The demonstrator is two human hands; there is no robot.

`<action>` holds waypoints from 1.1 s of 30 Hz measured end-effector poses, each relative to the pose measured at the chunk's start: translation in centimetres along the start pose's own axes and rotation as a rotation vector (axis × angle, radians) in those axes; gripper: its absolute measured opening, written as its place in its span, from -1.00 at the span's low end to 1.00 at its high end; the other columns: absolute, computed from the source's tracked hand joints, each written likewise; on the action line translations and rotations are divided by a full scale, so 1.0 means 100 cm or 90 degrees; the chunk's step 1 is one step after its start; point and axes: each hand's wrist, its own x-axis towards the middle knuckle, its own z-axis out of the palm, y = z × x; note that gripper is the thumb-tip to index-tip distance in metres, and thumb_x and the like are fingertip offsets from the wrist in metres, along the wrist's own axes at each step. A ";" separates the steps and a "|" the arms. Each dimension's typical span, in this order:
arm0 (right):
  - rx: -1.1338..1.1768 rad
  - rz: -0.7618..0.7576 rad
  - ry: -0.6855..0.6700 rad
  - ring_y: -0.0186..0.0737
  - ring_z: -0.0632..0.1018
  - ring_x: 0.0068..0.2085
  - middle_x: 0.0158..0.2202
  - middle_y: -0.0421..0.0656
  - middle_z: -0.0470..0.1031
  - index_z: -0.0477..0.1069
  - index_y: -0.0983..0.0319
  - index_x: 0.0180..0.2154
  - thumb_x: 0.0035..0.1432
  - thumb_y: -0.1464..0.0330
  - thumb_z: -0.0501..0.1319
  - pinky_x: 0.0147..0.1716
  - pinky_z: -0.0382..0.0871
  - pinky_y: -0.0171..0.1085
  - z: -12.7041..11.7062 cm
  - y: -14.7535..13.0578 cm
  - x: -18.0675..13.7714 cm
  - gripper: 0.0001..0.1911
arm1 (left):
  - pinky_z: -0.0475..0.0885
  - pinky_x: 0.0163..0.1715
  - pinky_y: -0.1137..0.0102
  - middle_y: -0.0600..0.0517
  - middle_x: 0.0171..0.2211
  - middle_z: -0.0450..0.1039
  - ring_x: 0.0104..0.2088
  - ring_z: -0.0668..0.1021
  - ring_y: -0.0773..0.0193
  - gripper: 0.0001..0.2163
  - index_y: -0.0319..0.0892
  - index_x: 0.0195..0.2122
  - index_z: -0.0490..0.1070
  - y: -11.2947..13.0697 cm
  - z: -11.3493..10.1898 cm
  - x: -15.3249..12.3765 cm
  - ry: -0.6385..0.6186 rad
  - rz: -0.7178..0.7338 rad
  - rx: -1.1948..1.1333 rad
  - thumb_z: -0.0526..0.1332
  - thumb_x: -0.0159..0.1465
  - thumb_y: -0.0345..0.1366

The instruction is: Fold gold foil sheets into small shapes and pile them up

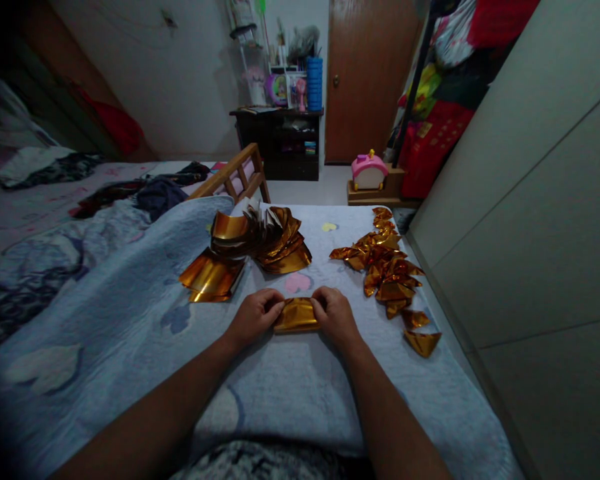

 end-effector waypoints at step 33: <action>-0.171 -0.032 -0.019 -0.18 0.41 -0.25 -0.38 -0.15 0.45 0.41 0.22 -0.42 0.14 0.51 0.18 -0.20 0.20 -0.24 0.013 0.013 0.006 -0.87 | 0.33 -0.19 0.29 -0.02 -0.28 0.50 -0.23 0.45 0.17 -0.82 -0.15 -0.36 0.55 -0.009 0.011 0.004 -0.060 0.169 0.229 0.17 0.34 -0.40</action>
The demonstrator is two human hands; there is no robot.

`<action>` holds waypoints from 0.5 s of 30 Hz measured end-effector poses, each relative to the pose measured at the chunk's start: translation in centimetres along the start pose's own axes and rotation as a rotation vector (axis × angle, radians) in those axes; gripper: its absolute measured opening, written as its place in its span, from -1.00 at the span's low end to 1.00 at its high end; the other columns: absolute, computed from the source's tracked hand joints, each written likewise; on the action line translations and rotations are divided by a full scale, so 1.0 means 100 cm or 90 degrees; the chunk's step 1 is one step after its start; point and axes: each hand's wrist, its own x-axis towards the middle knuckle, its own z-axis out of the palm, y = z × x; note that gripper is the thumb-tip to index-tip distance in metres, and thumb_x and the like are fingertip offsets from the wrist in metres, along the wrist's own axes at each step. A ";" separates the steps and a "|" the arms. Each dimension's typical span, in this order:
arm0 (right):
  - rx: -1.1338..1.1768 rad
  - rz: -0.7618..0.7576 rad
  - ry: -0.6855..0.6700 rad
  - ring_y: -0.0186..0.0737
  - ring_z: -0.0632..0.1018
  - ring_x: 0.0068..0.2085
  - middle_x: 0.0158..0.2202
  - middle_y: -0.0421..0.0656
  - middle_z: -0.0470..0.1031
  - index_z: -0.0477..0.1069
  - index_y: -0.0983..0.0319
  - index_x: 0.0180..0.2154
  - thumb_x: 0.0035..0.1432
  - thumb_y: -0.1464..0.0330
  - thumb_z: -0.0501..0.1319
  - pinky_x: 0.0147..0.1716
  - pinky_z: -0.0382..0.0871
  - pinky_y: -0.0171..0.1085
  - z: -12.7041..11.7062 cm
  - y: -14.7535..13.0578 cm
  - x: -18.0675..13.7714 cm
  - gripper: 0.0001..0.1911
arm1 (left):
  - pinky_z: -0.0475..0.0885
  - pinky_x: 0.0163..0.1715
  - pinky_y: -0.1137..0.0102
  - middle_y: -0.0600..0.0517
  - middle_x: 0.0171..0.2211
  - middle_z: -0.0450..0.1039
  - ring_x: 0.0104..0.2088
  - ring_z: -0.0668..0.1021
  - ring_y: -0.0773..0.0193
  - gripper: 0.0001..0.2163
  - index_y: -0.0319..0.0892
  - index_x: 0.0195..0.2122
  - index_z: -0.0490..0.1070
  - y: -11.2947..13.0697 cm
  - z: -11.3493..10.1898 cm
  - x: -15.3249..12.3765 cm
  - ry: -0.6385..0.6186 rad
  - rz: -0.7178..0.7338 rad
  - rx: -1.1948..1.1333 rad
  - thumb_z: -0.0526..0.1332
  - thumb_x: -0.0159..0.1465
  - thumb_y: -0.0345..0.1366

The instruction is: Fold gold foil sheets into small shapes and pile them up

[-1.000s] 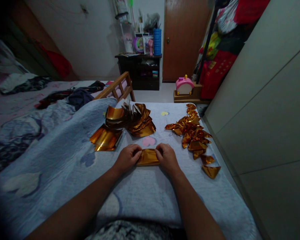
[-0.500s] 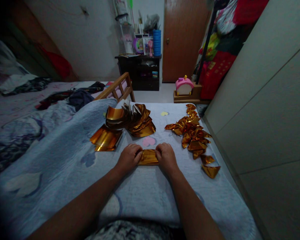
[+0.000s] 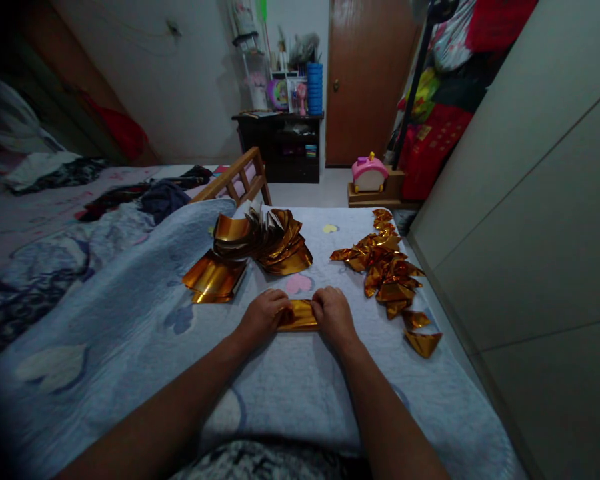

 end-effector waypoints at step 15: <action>0.018 0.022 0.029 -0.16 0.41 -0.29 -0.38 -0.15 0.46 0.41 0.21 -0.32 0.10 0.51 0.17 -0.25 0.22 -0.24 0.000 -0.003 -0.001 -0.89 | 0.35 -0.11 0.26 -0.04 -0.12 0.41 -0.13 0.43 0.13 -0.75 -0.06 0.02 0.48 0.013 -0.007 -0.008 -0.068 0.004 0.059 0.21 0.36 -0.16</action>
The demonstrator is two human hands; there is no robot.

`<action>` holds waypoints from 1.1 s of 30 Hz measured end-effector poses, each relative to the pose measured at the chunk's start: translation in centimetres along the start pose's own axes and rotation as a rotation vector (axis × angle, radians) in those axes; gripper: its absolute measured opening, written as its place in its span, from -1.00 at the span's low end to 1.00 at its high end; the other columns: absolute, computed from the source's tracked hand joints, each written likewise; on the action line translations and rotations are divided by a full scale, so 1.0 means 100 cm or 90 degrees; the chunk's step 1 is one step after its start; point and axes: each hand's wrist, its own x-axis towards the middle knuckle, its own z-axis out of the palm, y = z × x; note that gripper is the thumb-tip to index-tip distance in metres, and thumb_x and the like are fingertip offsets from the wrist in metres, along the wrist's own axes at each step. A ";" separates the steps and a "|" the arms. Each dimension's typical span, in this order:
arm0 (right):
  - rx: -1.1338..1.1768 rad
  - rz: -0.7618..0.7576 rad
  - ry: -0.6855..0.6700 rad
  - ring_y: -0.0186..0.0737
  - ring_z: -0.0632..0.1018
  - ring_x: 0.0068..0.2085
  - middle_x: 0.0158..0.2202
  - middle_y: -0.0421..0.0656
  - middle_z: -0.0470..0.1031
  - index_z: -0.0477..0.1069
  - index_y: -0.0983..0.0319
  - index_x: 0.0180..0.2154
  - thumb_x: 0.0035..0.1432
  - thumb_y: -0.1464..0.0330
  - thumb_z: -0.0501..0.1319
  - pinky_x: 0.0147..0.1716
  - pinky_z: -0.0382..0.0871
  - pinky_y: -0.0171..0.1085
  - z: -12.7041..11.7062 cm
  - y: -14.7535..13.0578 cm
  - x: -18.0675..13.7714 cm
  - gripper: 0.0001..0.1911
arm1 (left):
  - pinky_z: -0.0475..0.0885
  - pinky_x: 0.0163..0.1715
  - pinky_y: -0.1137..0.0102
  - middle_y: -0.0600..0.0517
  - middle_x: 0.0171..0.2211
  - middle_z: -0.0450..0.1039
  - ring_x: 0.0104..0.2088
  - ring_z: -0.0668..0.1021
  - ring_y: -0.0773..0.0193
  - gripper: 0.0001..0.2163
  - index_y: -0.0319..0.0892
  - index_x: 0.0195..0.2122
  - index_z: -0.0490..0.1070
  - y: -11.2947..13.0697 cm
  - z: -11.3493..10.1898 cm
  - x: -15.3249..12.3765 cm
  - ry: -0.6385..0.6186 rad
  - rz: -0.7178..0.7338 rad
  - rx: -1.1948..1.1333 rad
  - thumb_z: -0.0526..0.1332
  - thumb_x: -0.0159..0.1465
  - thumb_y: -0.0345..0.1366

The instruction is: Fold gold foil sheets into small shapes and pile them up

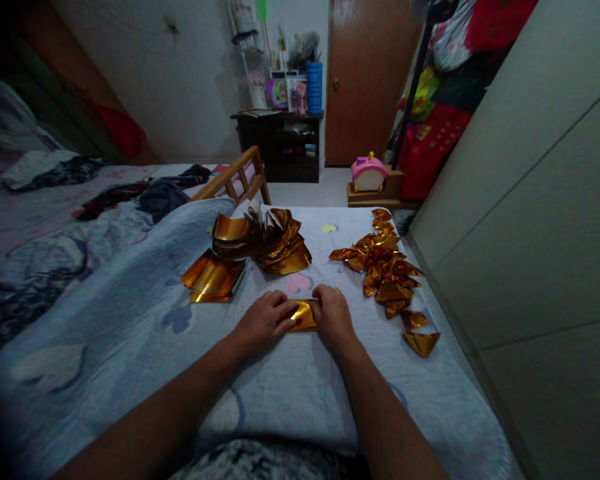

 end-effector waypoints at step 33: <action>-0.182 -0.152 -0.152 -0.09 0.38 -0.15 -0.17 -0.07 0.46 0.42 0.21 -0.18 0.29 0.44 0.16 -0.17 0.15 -0.17 -0.002 -0.029 -0.015 -0.91 | 0.29 0.06 0.18 -0.04 0.00 0.36 0.00 0.38 0.08 -0.51 0.08 0.24 0.33 -0.017 -0.007 -0.006 -0.055 0.018 -0.089 0.27 0.27 -0.24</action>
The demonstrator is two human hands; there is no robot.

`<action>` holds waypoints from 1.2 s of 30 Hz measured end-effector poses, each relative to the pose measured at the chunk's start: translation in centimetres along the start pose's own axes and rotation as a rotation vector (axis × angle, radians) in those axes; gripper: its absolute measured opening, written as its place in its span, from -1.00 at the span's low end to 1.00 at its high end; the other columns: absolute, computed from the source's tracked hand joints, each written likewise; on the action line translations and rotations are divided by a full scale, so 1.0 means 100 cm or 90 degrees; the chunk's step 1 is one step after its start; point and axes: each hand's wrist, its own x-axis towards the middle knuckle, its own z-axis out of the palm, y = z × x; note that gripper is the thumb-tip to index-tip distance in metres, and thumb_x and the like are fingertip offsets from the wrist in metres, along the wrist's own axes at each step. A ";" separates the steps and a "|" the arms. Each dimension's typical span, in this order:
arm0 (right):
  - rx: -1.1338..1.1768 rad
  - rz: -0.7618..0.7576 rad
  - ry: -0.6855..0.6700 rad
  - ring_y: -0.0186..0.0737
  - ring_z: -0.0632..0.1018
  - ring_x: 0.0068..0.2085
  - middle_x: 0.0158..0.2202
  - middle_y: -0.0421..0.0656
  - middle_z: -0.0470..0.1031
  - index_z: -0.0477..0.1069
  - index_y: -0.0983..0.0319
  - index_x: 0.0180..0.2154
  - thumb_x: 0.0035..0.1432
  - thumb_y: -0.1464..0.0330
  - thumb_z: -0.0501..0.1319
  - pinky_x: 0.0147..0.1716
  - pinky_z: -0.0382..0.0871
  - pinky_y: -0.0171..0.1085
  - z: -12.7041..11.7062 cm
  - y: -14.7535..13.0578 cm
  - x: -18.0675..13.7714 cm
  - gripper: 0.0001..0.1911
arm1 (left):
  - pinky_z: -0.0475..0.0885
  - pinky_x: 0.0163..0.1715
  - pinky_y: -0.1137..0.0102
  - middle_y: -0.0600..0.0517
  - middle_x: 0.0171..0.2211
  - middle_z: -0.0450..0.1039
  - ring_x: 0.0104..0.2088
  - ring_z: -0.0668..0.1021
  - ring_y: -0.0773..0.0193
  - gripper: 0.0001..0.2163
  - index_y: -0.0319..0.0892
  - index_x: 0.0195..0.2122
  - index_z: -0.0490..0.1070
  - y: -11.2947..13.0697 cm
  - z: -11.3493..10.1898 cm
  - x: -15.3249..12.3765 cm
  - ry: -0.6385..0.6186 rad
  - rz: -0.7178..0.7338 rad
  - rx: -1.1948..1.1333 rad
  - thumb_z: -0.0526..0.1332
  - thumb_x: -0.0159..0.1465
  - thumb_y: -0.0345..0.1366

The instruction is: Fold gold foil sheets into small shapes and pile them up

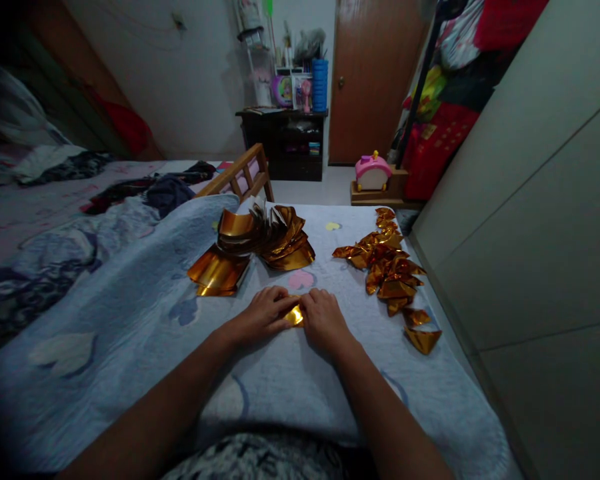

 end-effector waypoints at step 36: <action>0.098 0.131 -0.040 0.22 0.27 0.27 0.29 0.09 0.22 0.28 0.16 0.05 -0.09 0.25 0.42 0.14 0.22 0.10 -0.017 0.051 -0.020 -0.35 | 0.24 0.16 0.15 -0.03 0.07 0.30 0.09 0.33 0.06 -0.51 0.08 0.25 0.29 -0.007 -0.012 -0.001 -0.081 -0.005 -0.082 0.24 0.28 -0.24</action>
